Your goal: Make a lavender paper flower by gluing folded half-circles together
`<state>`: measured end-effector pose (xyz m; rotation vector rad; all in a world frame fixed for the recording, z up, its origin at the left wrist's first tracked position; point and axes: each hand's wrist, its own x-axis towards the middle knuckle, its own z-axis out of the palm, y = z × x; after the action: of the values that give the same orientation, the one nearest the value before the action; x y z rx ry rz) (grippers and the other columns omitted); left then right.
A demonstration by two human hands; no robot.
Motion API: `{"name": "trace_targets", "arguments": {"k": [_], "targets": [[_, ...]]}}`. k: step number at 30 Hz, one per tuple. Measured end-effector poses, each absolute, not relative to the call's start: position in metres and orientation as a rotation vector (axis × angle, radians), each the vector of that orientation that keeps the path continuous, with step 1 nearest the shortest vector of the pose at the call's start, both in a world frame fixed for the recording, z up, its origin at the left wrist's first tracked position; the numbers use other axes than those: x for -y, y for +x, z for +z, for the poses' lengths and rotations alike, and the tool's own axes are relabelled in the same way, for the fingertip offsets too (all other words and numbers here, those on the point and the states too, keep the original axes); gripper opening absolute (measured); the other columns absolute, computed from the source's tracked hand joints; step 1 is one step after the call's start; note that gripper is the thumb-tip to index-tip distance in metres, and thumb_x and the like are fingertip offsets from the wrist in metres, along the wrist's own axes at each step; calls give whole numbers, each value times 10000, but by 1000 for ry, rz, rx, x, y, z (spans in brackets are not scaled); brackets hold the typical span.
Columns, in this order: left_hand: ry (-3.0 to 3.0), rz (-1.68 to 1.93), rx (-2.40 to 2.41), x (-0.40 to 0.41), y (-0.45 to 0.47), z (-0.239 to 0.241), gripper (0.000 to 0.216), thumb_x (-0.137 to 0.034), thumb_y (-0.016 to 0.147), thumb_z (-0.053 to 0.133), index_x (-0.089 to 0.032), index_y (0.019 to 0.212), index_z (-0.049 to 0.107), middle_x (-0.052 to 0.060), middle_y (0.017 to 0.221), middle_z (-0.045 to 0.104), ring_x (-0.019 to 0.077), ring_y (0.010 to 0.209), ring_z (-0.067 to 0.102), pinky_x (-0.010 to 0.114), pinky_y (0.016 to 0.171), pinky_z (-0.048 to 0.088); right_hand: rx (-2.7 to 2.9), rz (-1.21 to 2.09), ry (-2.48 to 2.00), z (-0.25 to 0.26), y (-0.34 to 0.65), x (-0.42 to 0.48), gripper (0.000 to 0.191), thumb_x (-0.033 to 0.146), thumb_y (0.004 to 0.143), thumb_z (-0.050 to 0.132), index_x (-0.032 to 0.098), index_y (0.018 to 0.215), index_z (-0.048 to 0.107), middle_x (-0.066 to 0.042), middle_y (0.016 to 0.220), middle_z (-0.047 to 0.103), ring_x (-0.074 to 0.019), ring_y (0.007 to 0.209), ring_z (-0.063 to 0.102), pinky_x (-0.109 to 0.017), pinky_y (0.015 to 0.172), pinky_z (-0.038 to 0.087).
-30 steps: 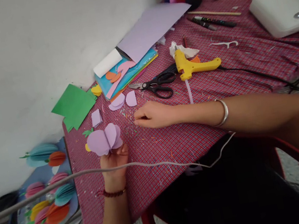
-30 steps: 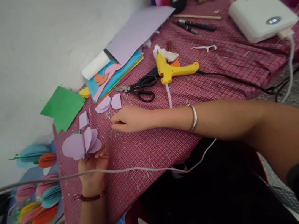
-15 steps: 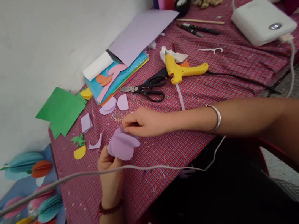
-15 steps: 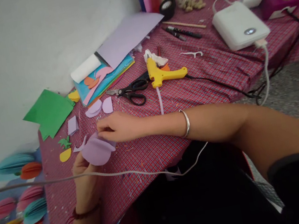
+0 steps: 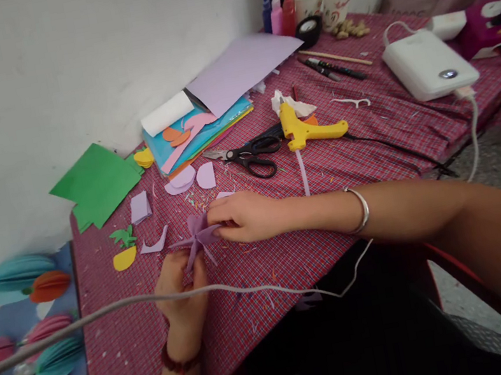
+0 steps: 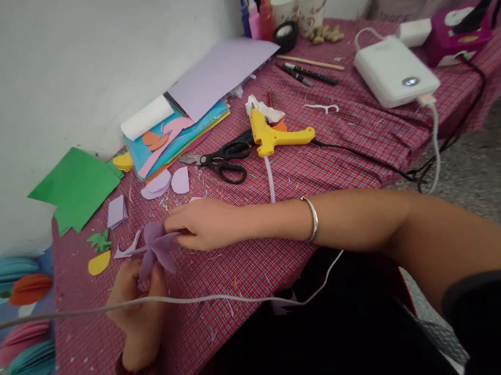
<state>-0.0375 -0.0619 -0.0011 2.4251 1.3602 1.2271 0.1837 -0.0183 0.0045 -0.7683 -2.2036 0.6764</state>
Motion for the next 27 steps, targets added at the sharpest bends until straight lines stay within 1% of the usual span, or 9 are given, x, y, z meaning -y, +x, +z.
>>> {"name": "trace_targets", "arguments": {"k": [4,7,11,13,16,18,21,24,27], "targets": [[2553,1319,-1275,59,-43,-1,158,-94,784,675,-234,769,604,3,795,676,149,757,638,282,734,508,2210,604,-773,3,184,17,113,124,885,504,155,802,574,-43,844,586,-153,793,526,-270,726,379],[2816,1361,-1186,56,-48,-3,190,-54,768,698,-213,800,599,20,818,692,144,754,656,266,718,525,2192,526,-751,3,186,19,133,125,899,498,151,803,587,-47,847,580,-152,784,531,-270,709,388],[3063,1367,-1087,53,-53,-5,189,-54,770,705,-197,847,608,44,836,709,153,751,668,268,700,541,2143,510,-700,5,186,22,146,132,911,488,140,836,612,-65,896,607,-145,796,557,-269,721,427],[3105,1383,-1057,52,-54,-6,171,-74,784,699,-192,866,607,54,832,710,164,754,674,281,699,550,2079,537,-628,7,186,24,137,179,922,509,137,853,619,-59,877,614,-140,791,563,-267,726,443],[3120,1379,-1036,52,-55,-6,166,-61,790,679,-177,878,598,77,847,716,175,771,681,289,706,560,1934,591,-561,11,186,26,178,269,945,524,136,869,614,-23,792,602,-118,717,544,-252,686,441],[3115,1359,-1049,52,-54,-6,179,-40,783,672,-174,871,593,87,867,720,176,787,684,286,717,565,1866,613,-585,11,186,26,147,241,935,527,128,897,613,-8,773,604,-102,675,533,-238,656,428],[3103,1376,-1068,52,-53,-5,183,-45,782,680,-183,853,583,78,859,716,168,779,681,275,705,562,1869,597,-633,9,185,25,94,137,871,526,125,902,614,1,769,605,-91,653,523,-227,636,410],[3089,1421,-1074,52,-52,-6,184,-57,780,691,-187,842,577,69,845,711,161,760,674,266,686,555,1908,578,-649,7,185,24,137,75,815,493,130,865,608,-3,767,604,-95,655,510,-233,643,406],[3011,1458,-1112,52,-51,-8,183,-61,783,687,-192,844,575,55,839,703,154,769,672,265,692,550,1966,583,-651,8,185,24,155,75,802,489,132,881,608,-24,816,605,-111,706,518,-248,680,416]]}}
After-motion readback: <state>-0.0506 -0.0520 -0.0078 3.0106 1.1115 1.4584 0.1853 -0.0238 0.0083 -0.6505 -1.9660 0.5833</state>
